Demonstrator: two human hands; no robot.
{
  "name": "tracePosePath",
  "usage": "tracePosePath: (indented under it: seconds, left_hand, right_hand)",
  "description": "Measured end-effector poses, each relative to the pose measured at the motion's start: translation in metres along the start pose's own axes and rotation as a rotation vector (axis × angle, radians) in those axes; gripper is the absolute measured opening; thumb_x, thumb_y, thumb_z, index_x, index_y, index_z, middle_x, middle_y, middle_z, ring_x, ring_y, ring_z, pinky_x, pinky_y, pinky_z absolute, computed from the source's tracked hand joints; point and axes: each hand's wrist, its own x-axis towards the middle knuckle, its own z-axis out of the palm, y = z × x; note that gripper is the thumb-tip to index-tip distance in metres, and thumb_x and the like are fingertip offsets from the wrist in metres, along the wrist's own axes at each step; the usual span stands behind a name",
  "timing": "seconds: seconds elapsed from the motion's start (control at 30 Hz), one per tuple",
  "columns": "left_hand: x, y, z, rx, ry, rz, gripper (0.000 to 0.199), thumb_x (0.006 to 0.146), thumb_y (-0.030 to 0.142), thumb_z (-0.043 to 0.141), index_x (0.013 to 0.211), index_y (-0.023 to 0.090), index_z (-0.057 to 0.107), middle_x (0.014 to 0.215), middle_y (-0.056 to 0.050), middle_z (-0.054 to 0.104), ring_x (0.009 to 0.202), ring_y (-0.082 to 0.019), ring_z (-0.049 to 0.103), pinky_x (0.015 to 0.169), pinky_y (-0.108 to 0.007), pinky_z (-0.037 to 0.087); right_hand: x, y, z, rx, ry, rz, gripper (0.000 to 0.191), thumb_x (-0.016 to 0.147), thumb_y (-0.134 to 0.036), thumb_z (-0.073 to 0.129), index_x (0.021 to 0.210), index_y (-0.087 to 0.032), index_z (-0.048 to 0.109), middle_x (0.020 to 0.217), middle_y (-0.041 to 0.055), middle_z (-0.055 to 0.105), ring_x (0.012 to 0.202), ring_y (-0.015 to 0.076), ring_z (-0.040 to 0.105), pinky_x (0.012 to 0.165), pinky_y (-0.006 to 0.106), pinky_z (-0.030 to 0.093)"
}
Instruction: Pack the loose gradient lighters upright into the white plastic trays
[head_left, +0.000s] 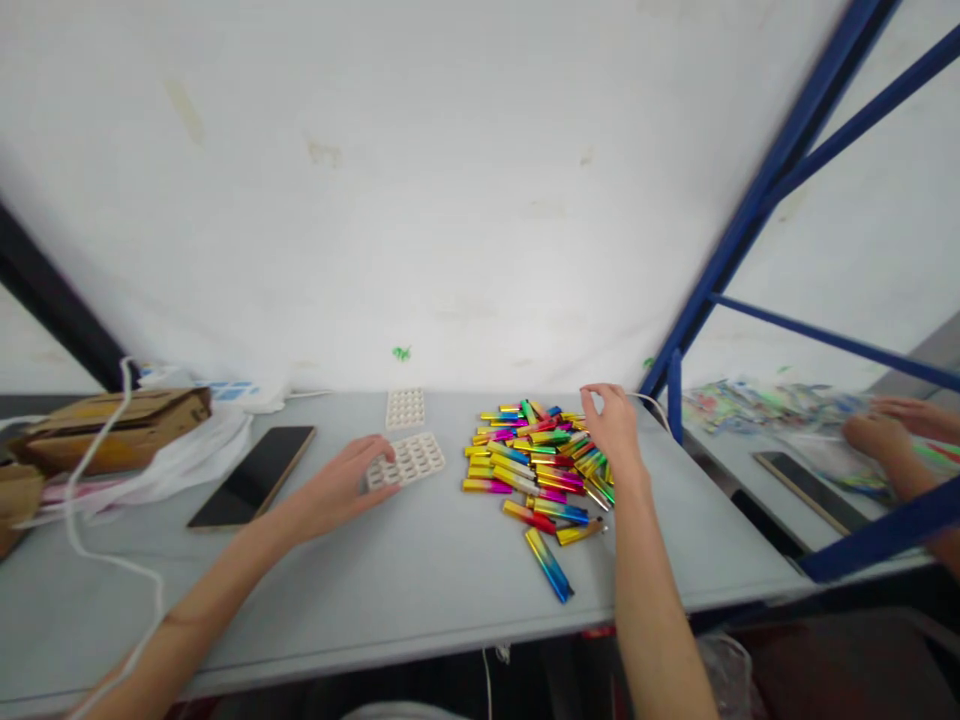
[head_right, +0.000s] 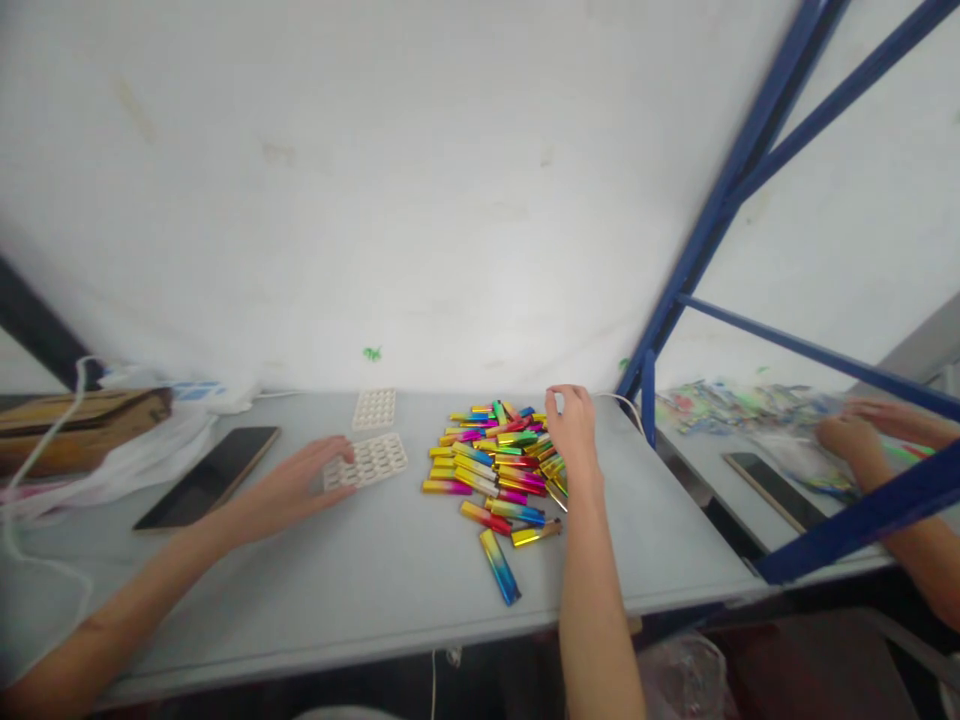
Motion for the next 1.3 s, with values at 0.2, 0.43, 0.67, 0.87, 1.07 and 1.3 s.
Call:
tracePosePath:
  seconds: [0.2,0.43,0.67,0.87,1.07,1.3]
  left_hand:
    - [0.033,-0.026,0.012,0.014,-0.016,0.042,0.035,0.095,0.056,0.053,0.104,0.024,0.063,0.129,-0.012,0.068,0.138,-0.033,0.056,0.119,-0.046,0.045]
    - [0.042,-0.024,0.0,0.01,-0.058,0.084,0.027,0.092,0.049,0.056,0.1,0.023,0.061,0.118,-0.01,0.07,0.122,-0.03,0.064,0.112,-0.043,0.049]
    - [0.041,-0.037,-0.001,0.033,-0.033,0.073,0.019,0.081,0.039,0.058,0.092,0.024,0.056,0.115,-0.008,0.07,0.124,-0.031,0.063,0.111,-0.042,0.049]
    - [0.042,-0.042,0.0,0.046,-0.021,0.077,0.02,0.078,0.037,0.059,0.092,0.024,0.055,0.116,-0.008,0.07,0.124,-0.03,0.062,0.11,-0.041,0.049]
    - [0.032,-0.035,0.003,0.057,0.002,0.029,0.026,0.086,0.047,0.06,0.098,0.024,0.061,0.131,-0.013,0.069,0.137,-0.034,0.057,0.118,-0.048,0.045]
    - [0.016,-0.025,0.004,0.064,0.052,0.045,0.034,0.088,0.052,0.062,0.106,0.024,0.065,0.135,-0.014,0.069,0.132,-0.034,0.063,0.118,-0.047,0.048]
  right_hand:
    - [0.001,0.003,-0.001,-0.002,-0.002,0.0,0.032,0.097,-0.036,0.052,0.099,-0.015,0.077,0.101,0.0175,0.075,0.1,0.0311,0.068,0.099,0.047,0.051]
    - [-0.005,-0.004,0.012,0.01,-0.107,-0.065,0.03,0.099,-0.032,0.051,0.1,-0.016,0.077,0.1,0.0158,0.076,0.101,0.0298,0.068,0.1,0.045,0.051]
    - [-0.008,-0.005,0.022,0.021,-0.155,-0.081,0.025,0.098,-0.028,0.054,0.098,-0.019,0.077,0.1,0.0134,0.076,0.103,0.0285,0.068,0.1,0.044,0.052]
    - [-0.011,-0.001,0.024,-0.009,-0.132,-0.05,0.028,0.099,-0.029,0.052,0.099,-0.017,0.077,0.102,0.0149,0.074,0.104,0.0292,0.065,0.102,0.046,0.05]
    - [-0.012,0.007,0.02,-0.123,0.109,0.042,0.028,0.096,-0.03,0.053,0.103,-0.015,0.075,0.115,0.0203,0.066,0.122,0.0345,0.055,0.11,0.055,0.041]
    - [-0.02,0.012,0.024,-0.187,0.137,0.103,0.033,0.096,-0.033,0.051,0.107,-0.014,0.076,0.119,0.0231,0.062,0.12,0.036,0.052,0.106,0.057,0.043]
